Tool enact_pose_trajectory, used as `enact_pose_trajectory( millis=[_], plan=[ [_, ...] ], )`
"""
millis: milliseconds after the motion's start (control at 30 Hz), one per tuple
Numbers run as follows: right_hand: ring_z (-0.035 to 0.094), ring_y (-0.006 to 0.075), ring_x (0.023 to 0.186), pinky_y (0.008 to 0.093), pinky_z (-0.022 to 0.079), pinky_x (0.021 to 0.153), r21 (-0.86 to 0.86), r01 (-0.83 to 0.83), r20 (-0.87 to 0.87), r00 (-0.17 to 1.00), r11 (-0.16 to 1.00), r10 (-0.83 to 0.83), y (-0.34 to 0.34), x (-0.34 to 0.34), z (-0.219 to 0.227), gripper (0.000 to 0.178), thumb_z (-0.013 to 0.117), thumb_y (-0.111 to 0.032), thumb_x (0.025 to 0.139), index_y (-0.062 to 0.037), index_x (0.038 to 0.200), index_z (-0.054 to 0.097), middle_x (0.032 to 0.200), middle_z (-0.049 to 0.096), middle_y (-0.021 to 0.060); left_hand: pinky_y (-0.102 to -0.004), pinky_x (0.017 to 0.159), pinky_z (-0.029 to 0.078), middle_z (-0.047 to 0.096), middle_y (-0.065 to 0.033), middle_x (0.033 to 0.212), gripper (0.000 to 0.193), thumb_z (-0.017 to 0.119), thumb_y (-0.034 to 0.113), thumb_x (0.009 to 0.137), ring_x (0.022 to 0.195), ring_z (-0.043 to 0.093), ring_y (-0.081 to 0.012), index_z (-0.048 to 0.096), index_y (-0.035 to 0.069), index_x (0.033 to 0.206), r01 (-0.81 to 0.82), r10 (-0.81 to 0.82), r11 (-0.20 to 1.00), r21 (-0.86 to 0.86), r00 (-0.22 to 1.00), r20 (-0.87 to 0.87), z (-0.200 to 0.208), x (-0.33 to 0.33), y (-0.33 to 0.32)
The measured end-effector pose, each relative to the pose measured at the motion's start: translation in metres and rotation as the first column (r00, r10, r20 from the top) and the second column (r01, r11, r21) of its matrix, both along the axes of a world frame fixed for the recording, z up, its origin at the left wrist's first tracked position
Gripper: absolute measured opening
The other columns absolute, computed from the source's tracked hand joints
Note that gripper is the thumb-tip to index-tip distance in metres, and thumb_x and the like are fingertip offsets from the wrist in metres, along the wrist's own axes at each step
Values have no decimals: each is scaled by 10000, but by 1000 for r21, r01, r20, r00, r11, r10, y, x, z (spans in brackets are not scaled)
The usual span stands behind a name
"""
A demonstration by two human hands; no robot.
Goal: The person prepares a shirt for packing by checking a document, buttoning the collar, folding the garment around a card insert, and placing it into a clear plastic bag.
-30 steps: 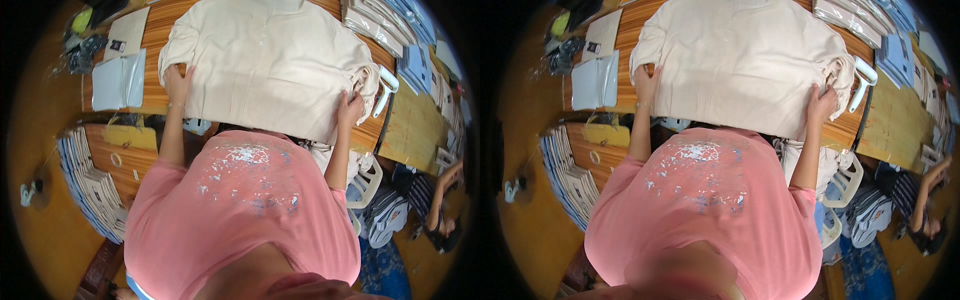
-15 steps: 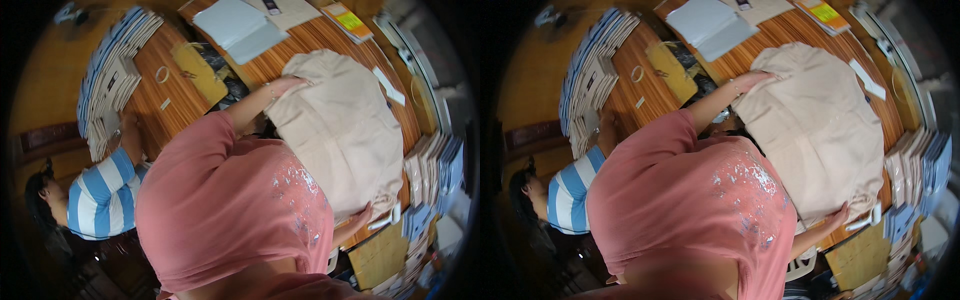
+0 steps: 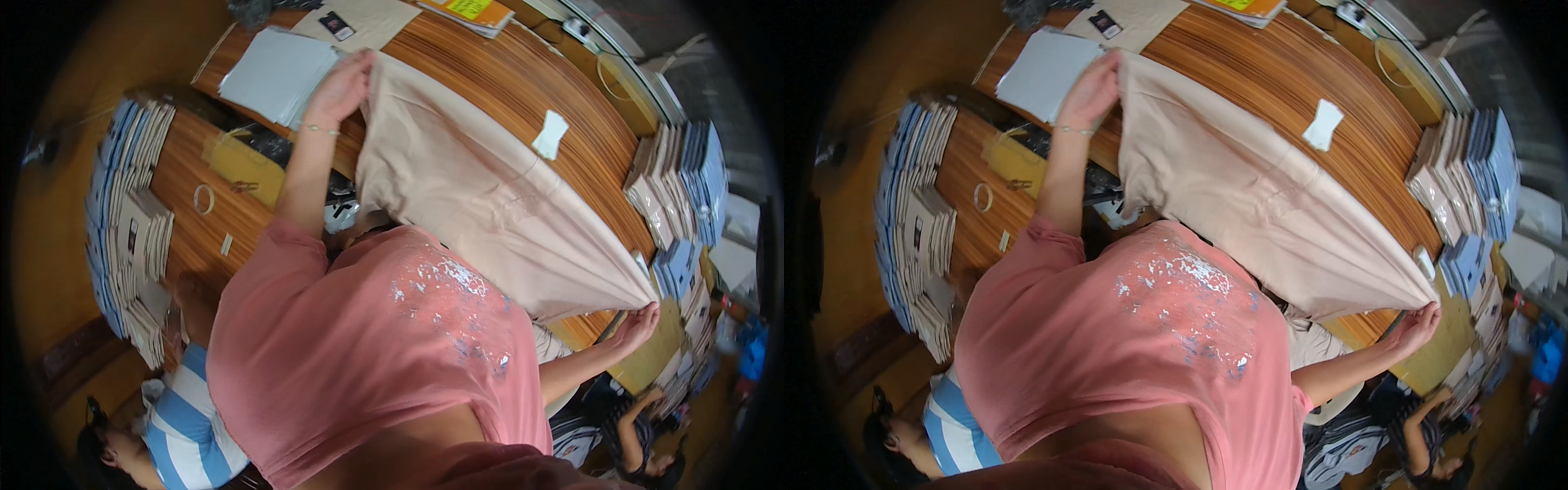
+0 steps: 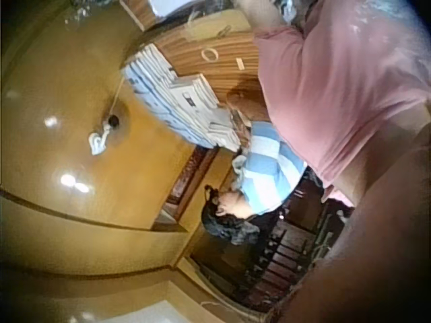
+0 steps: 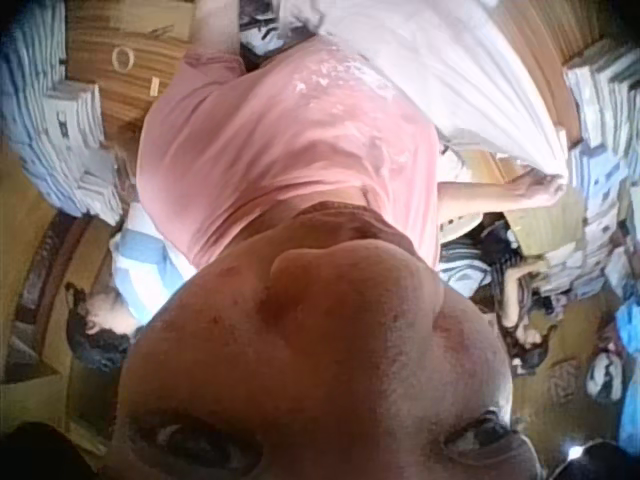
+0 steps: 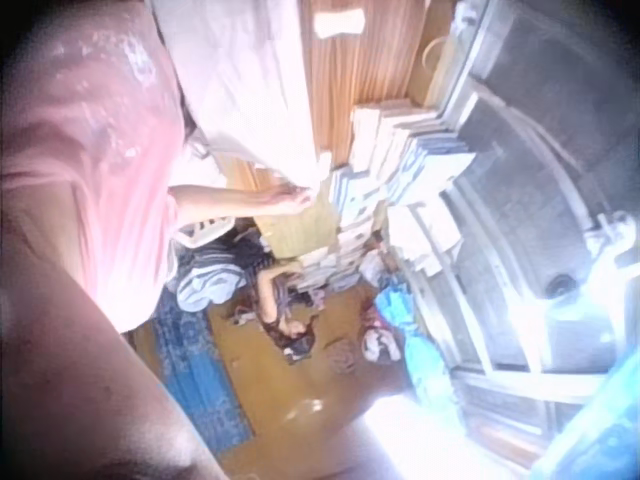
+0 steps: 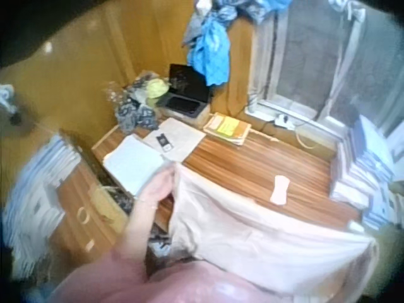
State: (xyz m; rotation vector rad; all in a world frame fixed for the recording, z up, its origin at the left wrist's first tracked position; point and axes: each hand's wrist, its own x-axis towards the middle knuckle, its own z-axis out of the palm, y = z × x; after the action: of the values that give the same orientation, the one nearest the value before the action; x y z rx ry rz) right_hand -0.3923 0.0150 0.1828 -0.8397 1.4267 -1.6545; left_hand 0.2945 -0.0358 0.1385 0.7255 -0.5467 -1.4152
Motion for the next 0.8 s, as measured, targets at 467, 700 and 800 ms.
enact_pose_trajectory(
  millis=[467,700,800],
  plan=[
    [552,72,693,200,418,567,-196,-32,-298,954,980,-29,-165,-22,181,350,664,-109,828,-32,1142,530,877,620,41,-307,766,497,630,-86,894,145,483,106,914,831,606,-171,585,9,951,143,56,902,-408,897,438,191,9,-197],
    [564,95,691,233,459,614,-7,-58,-338,940,998,52,-75,14,106,366,633,-193,851,-32,1160,521,843,619,32,-219,689,481,611,-6,916,211,505,235,928,808,581,-69,567,48,1006,100,-45,994,-45,741,669,131,28,-93],
    [572,103,721,225,472,661,148,-55,-281,955,987,95,-22,42,37,340,623,-176,850,-55,1153,528,858,619,21,-171,556,392,534,66,790,207,528,313,909,662,472,-22,557,116,969,-6,-171,972,235,664,728,54,20,-20]
  ],
)
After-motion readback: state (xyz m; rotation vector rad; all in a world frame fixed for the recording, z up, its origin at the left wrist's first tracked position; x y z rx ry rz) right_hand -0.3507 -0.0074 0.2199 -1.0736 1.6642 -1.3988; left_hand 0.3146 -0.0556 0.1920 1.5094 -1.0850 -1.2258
